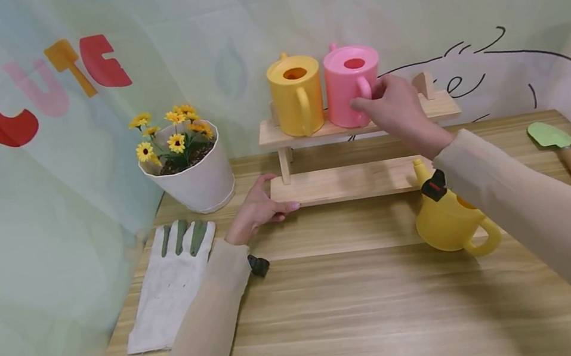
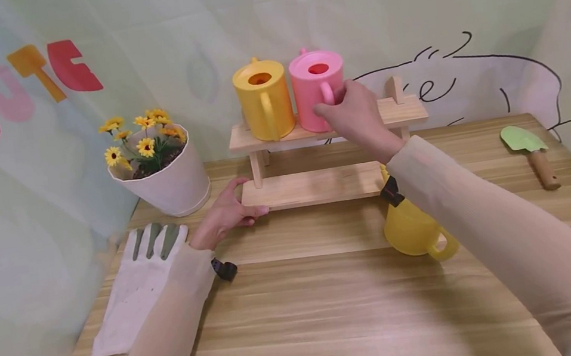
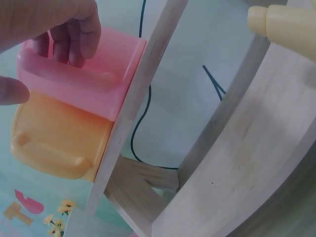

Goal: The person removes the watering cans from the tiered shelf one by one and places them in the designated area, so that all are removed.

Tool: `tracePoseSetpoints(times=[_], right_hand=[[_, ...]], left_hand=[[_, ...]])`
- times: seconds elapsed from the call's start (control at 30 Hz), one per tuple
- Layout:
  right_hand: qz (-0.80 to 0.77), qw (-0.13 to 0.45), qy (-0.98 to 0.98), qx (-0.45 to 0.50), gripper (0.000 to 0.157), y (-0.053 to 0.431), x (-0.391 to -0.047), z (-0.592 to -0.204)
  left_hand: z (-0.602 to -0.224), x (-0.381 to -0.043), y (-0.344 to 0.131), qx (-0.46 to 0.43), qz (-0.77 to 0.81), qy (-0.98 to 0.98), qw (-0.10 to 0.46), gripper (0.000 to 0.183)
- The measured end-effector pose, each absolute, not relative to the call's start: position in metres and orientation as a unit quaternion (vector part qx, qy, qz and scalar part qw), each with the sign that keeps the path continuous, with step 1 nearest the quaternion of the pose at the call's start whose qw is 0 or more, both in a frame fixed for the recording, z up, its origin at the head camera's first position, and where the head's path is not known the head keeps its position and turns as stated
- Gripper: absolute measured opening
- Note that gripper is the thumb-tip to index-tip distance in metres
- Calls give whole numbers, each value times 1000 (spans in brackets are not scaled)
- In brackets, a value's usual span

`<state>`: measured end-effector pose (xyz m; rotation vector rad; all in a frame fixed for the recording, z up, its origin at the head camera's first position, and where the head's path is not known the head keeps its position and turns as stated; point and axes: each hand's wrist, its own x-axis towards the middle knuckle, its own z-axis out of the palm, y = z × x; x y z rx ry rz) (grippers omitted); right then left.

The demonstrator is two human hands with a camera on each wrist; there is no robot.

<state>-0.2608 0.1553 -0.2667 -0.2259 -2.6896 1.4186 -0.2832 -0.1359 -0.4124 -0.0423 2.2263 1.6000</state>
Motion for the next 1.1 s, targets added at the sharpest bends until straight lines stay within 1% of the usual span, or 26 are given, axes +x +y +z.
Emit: tracePoseSetpoints(times=[0.37, 0.6, 0.87, 1.0, 1.1], right_hand=[[503, 33, -860, -79, 48, 155, -272, -270], [516, 46, -852, -78, 38, 153, -276, -272], [578, 45, -812, -71, 29, 150, -281, -276], [602, 62, -794, -65, 27, 147, -284, -278], [609, 82, -786, -62, 30, 146, -285, -280]], left_hand=[[-412, -283, -136, -13, 569, 799, 196, 103], [-413, -284, -136, -8, 567, 799, 198, 104], [-413, -284, -136, -8, 572, 796, 198, 103], [-414, -285, -137, -9, 570, 797, 197, 103], [-414, -285, -137, -9, 569, 798, 197, 103]])
